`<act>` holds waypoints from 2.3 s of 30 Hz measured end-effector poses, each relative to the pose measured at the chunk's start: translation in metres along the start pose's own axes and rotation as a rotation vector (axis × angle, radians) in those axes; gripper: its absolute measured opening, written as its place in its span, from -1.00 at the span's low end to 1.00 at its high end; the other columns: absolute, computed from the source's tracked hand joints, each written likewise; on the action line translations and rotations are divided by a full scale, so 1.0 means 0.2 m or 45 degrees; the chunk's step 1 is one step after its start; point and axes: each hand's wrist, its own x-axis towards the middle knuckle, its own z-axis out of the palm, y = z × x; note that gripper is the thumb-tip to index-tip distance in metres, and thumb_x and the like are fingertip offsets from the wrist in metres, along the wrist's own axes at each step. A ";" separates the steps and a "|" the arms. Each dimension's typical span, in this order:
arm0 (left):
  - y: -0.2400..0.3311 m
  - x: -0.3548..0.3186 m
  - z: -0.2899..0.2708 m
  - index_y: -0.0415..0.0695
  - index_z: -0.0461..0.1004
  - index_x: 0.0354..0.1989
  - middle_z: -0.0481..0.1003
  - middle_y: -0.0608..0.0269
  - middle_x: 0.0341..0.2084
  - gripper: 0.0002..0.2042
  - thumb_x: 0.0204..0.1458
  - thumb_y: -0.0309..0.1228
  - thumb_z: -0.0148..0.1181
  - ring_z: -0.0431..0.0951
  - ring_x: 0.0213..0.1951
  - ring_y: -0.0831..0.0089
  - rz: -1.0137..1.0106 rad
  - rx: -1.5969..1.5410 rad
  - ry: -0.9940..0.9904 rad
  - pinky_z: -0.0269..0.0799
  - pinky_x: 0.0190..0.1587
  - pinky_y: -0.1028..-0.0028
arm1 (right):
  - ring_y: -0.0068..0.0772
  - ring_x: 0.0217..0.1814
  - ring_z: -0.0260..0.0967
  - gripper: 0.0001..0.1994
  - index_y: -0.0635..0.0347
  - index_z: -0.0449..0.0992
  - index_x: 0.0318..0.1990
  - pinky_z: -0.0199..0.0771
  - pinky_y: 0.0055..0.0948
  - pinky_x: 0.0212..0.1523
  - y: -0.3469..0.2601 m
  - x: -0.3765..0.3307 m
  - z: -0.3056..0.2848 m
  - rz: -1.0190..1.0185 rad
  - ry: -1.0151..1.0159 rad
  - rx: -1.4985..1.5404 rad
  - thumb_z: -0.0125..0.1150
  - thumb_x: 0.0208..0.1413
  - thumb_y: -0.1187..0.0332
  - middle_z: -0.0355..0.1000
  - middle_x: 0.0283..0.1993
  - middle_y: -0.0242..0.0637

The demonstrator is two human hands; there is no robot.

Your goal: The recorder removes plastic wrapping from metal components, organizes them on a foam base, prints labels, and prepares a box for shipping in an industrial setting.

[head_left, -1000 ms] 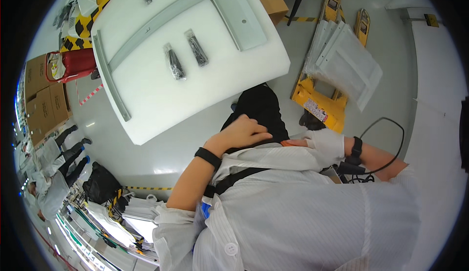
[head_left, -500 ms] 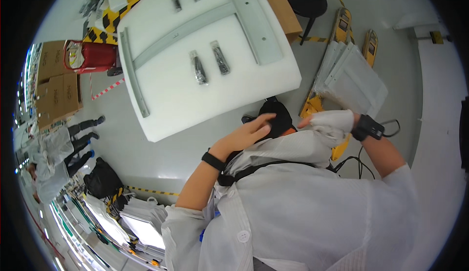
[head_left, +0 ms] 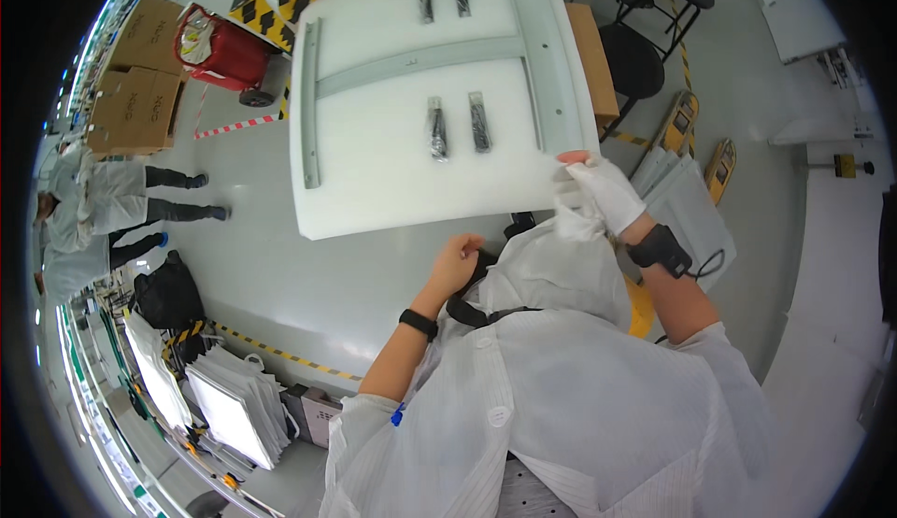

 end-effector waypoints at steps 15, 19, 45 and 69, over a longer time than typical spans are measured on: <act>0.44 -0.33 -0.42 -0.18 0.26 0.01 0.32 0.48 -0.49 -0.62 0.01 -0.57 0.19 0.29 -0.48 0.72 0.030 -1.248 0.753 0.21 -0.43 0.68 | -0.31 -0.13 0.41 -0.64 0.26 0.41 -0.08 0.43 -0.36 -0.09 -0.31 0.22 0.61 -0.092 0.444 0.420 0.22 0.05 0.22 0.40 -0.11 -0.16; 0.46 -0.34 -0.39 -0.17 0.19 0.03 0.39 0.36 -0.38 -0.63 0.07 -0.58 0.12 0.44 -0.32 0.61 0.123 -1.252 0.866 0.37 -0.33 0.63 | -0.09 -0.30 0.39 -0.70 0.22 0.46 -0.35 0.40 -0.20 -0.26 -0.55 -0.06 0.72 -0.994 0.019 -0.433 0.28 -0.08 0.16 0.40 -0.37 -0.16; 0.27 -0.21 -0.31 -0.33 0.34 0.03 0.46 0.17 -0.08 -0.71 0.13 -0.53 -0.05 0.46 -0.07 0.41 0.119 -1.733 0.615 0.40 -0.02 0.44 | -0.09 -0.36 0.46 -0.83 0.29 0.43 -0.34 0.47 -0.22 -0.43 -0.57 -0.11 0.91 -1.091 -0.079 -0.835 0.12 -0.02 0.36 0.44 -0.41 -0.03; 0.14 -0.31 -0.55 -0.21 0.38 -0.03 0.43 0.02 -0.05 -0.52 0.21 -0.01 -0.17 0.42 0.03 0.16 0.433 -2.045 0.130 0.36 0.08 0.22 | -0.37 -0.33 0.39 -0.83 0.21 0.48 -0.37 0.37 -0.42 -0.25 -0.71 -0.16 1.00 -0.436 -0.736 0.046 0.17 0.02 0.28 0.44 -0.45 -0.24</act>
